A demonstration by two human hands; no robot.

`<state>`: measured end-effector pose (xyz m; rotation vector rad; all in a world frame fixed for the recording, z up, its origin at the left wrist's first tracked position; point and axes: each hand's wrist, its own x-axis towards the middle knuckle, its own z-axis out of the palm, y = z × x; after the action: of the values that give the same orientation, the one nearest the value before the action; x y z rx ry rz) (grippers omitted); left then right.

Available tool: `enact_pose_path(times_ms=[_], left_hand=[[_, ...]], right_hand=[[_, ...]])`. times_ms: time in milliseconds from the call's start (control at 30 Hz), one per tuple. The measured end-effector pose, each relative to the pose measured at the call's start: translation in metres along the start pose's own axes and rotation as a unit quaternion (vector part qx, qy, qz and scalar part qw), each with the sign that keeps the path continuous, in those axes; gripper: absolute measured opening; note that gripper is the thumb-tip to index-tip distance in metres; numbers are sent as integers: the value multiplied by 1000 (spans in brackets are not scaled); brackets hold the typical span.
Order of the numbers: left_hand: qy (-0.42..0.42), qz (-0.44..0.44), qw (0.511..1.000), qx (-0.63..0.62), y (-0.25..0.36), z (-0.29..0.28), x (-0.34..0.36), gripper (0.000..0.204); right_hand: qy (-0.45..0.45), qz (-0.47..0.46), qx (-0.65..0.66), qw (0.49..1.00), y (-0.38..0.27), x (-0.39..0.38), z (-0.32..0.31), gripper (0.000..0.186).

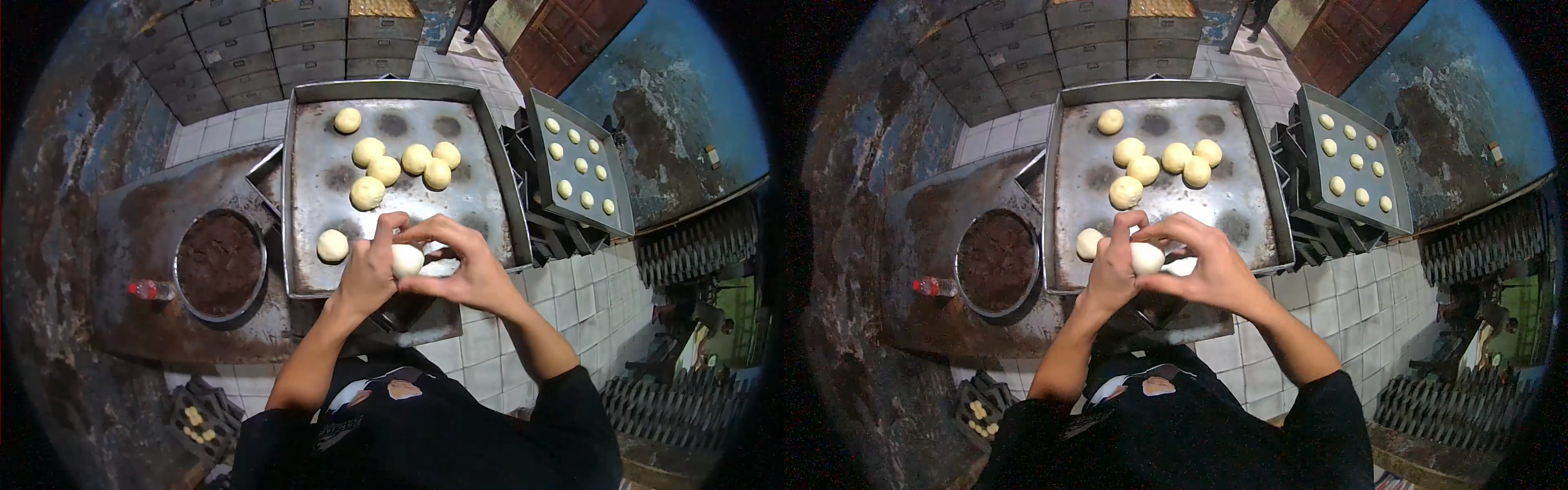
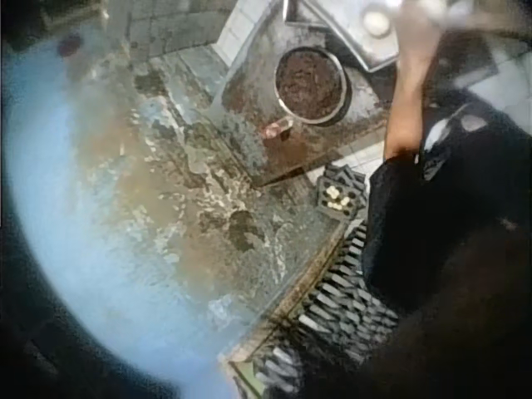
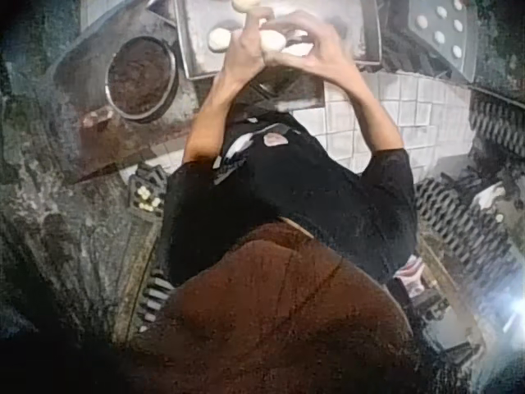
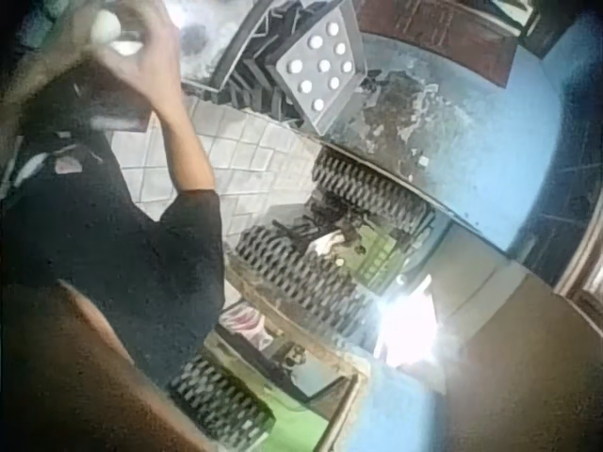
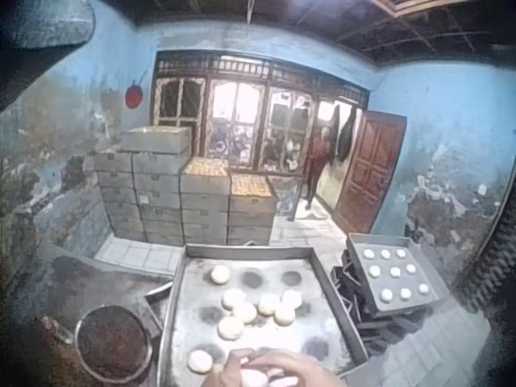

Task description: The person takes pieces of dough and fills them with a chocolate mixture before placing them onto a metal baking tray. The person pinches the dough closed by hand and arranges the rounded buns in rows on multiple trays.

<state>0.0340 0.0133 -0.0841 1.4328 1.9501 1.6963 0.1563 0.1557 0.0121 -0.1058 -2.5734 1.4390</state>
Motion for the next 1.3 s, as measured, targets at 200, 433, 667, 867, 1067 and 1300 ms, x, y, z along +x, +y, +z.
enact_pose_path(times_ms=[200, 433, 667, 867, 1067, 1300], left_hand=[[-29, -34, 986, 162, 4, 1, 5, 86], [49, -26, 984, 168, -12, -12, -8, 81], [15, -82, 975, 207, 2, -18, 2, 69], [-112, 43, 978, 171, 0, 29, 74, 53], [-273, 54, 918, 282, -59, 80, 134, 36], [-80, -197, 951, -223, -34, 56, 115, 56]], right_hand=[[-40, -13, -90, 995, 80, 17, -28, 45], [-174, -185, -404, 879, 132, 34, 15, 76], [-203, -51, -130, 969, 136, 94, -73, 48], [-145, -21, -404, 903, 198, 125, -125, 60], [-204, 34, -376, 903, 177, 124, -142, 35], [7, 106, 127, 986, 84, 13, -102, 40]])
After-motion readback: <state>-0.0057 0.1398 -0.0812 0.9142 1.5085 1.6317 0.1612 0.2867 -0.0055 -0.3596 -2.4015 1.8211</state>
